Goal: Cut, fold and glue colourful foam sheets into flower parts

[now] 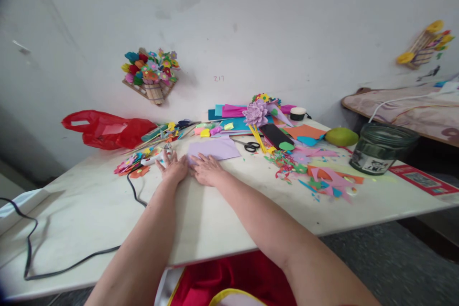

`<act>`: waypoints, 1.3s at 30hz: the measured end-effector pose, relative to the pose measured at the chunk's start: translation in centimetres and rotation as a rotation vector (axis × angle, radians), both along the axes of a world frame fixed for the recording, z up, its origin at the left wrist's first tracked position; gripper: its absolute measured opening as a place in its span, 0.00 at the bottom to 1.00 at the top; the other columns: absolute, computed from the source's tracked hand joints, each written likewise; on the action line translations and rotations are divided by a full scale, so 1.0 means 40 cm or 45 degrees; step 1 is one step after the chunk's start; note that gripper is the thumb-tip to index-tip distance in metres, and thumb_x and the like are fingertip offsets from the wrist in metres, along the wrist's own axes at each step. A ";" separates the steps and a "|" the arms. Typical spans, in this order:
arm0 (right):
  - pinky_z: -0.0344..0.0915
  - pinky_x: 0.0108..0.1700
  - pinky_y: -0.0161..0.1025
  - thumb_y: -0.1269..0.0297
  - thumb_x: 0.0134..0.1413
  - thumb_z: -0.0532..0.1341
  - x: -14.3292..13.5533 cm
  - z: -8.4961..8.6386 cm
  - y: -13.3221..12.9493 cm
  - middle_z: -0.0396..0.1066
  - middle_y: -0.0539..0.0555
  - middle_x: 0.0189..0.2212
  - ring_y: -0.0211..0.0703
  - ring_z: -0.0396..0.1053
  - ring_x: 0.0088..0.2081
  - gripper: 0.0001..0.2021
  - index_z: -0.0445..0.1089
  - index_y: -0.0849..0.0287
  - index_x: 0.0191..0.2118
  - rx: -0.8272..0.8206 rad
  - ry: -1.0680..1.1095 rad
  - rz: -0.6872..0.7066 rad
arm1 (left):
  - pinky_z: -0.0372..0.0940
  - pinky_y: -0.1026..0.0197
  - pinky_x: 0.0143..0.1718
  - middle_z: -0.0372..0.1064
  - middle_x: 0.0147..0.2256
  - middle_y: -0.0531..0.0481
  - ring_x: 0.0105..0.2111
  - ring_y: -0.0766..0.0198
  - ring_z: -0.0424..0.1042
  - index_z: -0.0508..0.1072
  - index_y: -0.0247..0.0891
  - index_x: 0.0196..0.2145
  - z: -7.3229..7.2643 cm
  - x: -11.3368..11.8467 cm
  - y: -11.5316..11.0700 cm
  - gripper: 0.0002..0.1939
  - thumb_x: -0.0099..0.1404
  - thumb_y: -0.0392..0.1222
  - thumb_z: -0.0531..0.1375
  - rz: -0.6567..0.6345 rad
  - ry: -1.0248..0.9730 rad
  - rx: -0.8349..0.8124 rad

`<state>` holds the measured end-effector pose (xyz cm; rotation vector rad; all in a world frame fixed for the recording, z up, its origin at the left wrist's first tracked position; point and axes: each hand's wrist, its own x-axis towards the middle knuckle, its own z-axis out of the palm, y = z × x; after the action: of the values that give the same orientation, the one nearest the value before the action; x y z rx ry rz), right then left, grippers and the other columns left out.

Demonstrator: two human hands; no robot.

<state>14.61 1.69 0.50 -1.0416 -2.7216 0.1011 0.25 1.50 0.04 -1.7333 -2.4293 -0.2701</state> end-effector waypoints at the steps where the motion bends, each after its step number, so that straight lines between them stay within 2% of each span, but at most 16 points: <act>1: 0.38 0.58 0.53 0.57 0.57 0.43 0.004 0.001 -0.001 0.40 0.48 0.62 0.47 0.35 0.62 0.23 0.55 0.52 0.57 0.012 -0.007 -0.010 | 0.19 0.35 0.52 0.39 0.61 0.49 0.59 0.48 0.17 0.62 0.50 0.53 0.001 0.001 -0.002 0.23 0.63 0.48 0.40 0.004 -0.011 -0.006; 9: 0.37 0.58 0.53 0.55 0.57 0.43 0.045 0.010 0.007 0.41 0.47 0.62 0.46 0.36 0.62 0.22 0.57 0.50 0.56 0.008 -0.074 -0.106 | 0.19 0.36 0.53 0.39 0.61 0.50 0.59 0.48 0.17 0.63 0.50 0.52 0.012 0.005 -0.014 0.23 0.62 0.50 0.42 0.012 -0.045 0.005; 20: 0.38 0.58 0.53 0.55 0.57 0.43 0.120 0.040 0.026 0.39 0.47 0.62 0.47 0.34 0.62 0.22 0.56 0.49 0.57 -0.126 -0.213 -0.191 | 0.19 0.35 0.53 0.41 0.61 0.52 0.59 0.49 0.17 0.63 0.50 0.52 0.018 0.006 -0.019 0.23 0.62 0.52 0.42 0.011 -0.055 0.018; 27: 0.32 0.59 0.53 0.56 0.56 0.45 0.090 0.026 0.012 0.38 0.49 0.62 0.47 0.31 0.62 0.24 0.56 0.55 0.57 -0.092 -0.173 -0.146 | 0.20 0.36 0.54 0.42 0.61 0.50 0.60 0.50 0.19 0.60 0.48 0.54 0.020 0.023 -0.016 0.26 0.62 0.54 0.40 -0.067 0.016 0.054; 31: 0.30 0.60 0.53 0.54 0.56 0.43 0.057 0.014 -0.004 0.36 0.52 0.62 0.46 0.30 0.62 0.27 0.50 0.60 0.60 -0.098 -0.172 -0.105 | 0.21 0.36 0.54 0.43 0.61 0.49 0.60 0.49 0.21 0.58 0.48 0.56 0.021 0.036 -0.016 0.28 0.61 0.56 0.39 -0.198 0.022 -0.004; 34: 0.29 0.60 0.51 0.54 0.56 0.43 0.042 0.007 -0.012 0.35 0.54 0.62 0.45 0.30 0.62 0.29 0.45 0.63 0.61 -0.101 -0.151 -0.072 | 0.22 0.35 0.53 0.44 0.61 0.49 0.60 0.49 0.22 0.57 0.47 0.56 0.018 0.039 -0.017 0.28 0.62 0.54 0.38 -0.231 0.028 -0.044; 39: 0.28 0.60 0.52 0.51 0.57 0.41 0.047 0.004 -0.007 0.36 0.54 0.62 0.44 0.30 0.62 0.30 0.42 0.62 0.62 -0.168 -0.154 -0.076 | 0.23 0.34 0.53 0.42 0.61 0.51 0.60 0.49 0.21 0.52 0.46 0.58 0.015 0.035 -0.012 0.28 0.63 0.52 0.36 -0.262 0.022 -0.146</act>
<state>16.48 1.40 0.67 -1.2010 -2.8215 0.2167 1.65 1.01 0.63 -2.0293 -2.2969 -0.1396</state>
